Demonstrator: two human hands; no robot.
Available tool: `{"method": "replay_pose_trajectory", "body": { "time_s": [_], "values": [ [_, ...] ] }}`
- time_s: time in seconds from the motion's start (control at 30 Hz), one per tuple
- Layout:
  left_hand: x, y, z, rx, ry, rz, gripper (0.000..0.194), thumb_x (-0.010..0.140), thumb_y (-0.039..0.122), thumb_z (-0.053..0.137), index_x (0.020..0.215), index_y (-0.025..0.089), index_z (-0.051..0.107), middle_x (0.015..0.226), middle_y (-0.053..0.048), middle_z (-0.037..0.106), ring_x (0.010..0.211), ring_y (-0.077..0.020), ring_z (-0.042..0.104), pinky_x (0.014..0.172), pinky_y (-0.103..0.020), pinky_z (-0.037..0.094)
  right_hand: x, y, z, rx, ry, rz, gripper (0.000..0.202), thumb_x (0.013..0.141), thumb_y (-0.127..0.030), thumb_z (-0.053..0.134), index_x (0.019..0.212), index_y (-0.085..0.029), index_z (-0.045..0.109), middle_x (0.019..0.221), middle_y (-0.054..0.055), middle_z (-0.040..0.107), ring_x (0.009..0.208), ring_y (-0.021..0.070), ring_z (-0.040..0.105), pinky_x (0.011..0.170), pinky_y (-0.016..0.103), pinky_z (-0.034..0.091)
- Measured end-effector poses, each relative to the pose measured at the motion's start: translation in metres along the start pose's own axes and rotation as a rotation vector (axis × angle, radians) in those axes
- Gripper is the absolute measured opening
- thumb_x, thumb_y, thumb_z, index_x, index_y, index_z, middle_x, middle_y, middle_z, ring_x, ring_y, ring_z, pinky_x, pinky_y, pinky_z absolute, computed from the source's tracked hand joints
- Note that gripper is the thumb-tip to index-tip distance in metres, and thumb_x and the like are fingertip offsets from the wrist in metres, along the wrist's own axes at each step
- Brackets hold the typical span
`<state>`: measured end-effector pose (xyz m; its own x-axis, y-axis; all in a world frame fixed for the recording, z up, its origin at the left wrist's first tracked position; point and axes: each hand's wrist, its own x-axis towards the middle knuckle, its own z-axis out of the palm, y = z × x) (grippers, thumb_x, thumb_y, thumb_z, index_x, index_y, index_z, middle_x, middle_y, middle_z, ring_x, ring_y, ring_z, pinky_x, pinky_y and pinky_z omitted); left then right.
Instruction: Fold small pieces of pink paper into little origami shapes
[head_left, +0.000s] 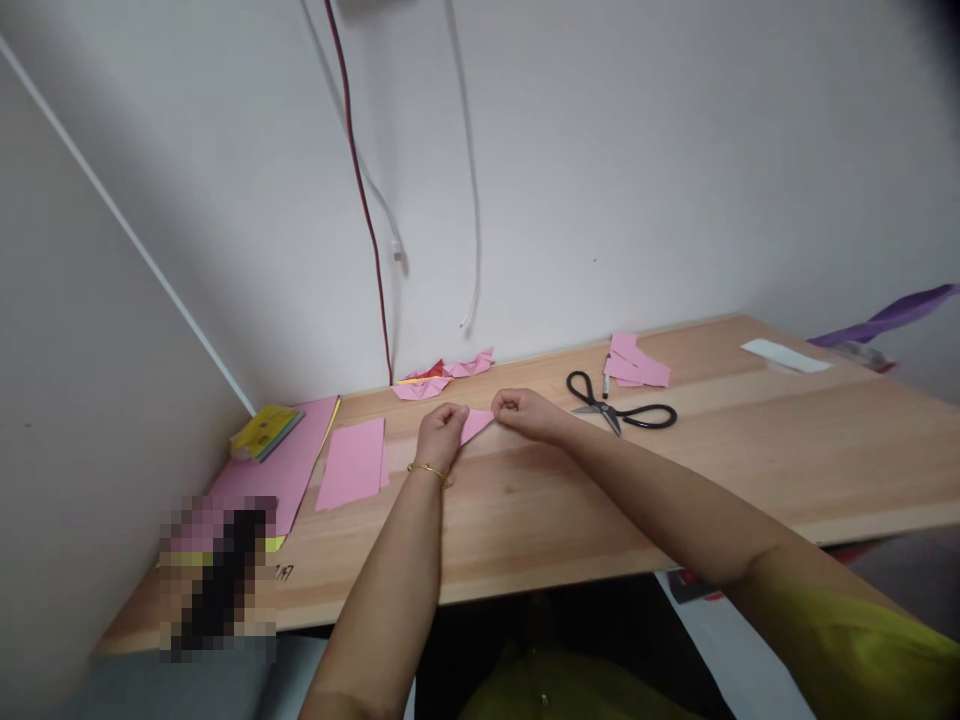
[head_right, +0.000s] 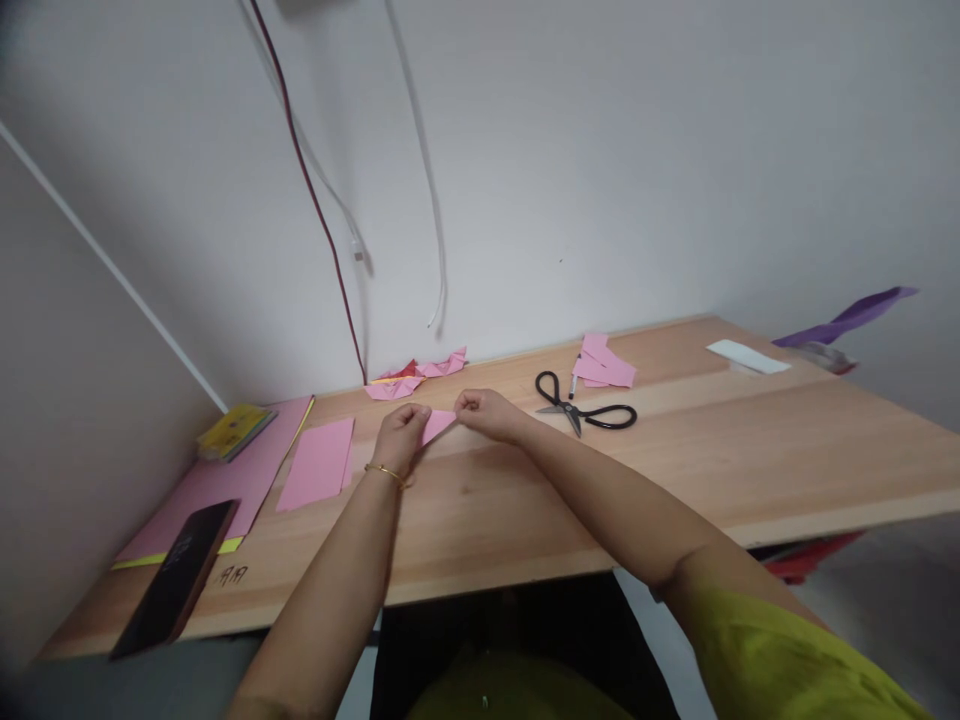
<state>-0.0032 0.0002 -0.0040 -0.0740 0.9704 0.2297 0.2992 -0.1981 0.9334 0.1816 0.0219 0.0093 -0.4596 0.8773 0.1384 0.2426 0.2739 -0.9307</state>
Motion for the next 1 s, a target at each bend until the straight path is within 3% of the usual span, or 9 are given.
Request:
{"method": "replay_pose_trajectory", "body": {
  "time_s": [0.53,0.8,1.0],
  "values": [
    [0.002,-0.008,0.002,-0.110,0.033,-0.099,0.037,0.068,0.050,0.059,0.060,0.015,0.053,0.055,0.004,0.045,0.054,-0.0083,0.037,0.053,-0.021,0.032,0.008,0.019,-0.006,0.149,-0.143,-0.003,0.016,0.076,-0.028,0.050,0.082,-0.015,0.058,0.067,0.000,0.059,0.061,0.0086,0.052,0.062,0.020,0.040],
    [0.003,-0.010,-0.001,-0.123,0.052,-0.092,0.037,0.068,0.050,0.059,0.060,0.015,0.052,0.054,0.005,0.043,0.053,-0.0076,0.036,0.052,-0.021,0.032,0.008,0.016,-0.008,0.172,-0.107,-0.001,0.026,0.083,-0.036,0.045,0.080,-0.013,0.058,0.076,0.004,0.063,0.066,0.0097,0.056,0.068,0.023,0.044],
    [0.001,-0.006,0.001,-0.144,0.051,-0.086,0.035,0.067,0.048,0.061,0.059,0.014,0.052,0.054,0.005,0.045,0.053,-0.0073,0.039,0.053,-0.021,0.034,0.003,0.009,-0.004,0.079,-0.094,-0.048,0.025,0.079,-0.038,0.051,0.074,-0.014,0.055,0.067,0.000,0.059,0.062,0.0089,0.052,0.064,0.021,0.041]
  ]
}}
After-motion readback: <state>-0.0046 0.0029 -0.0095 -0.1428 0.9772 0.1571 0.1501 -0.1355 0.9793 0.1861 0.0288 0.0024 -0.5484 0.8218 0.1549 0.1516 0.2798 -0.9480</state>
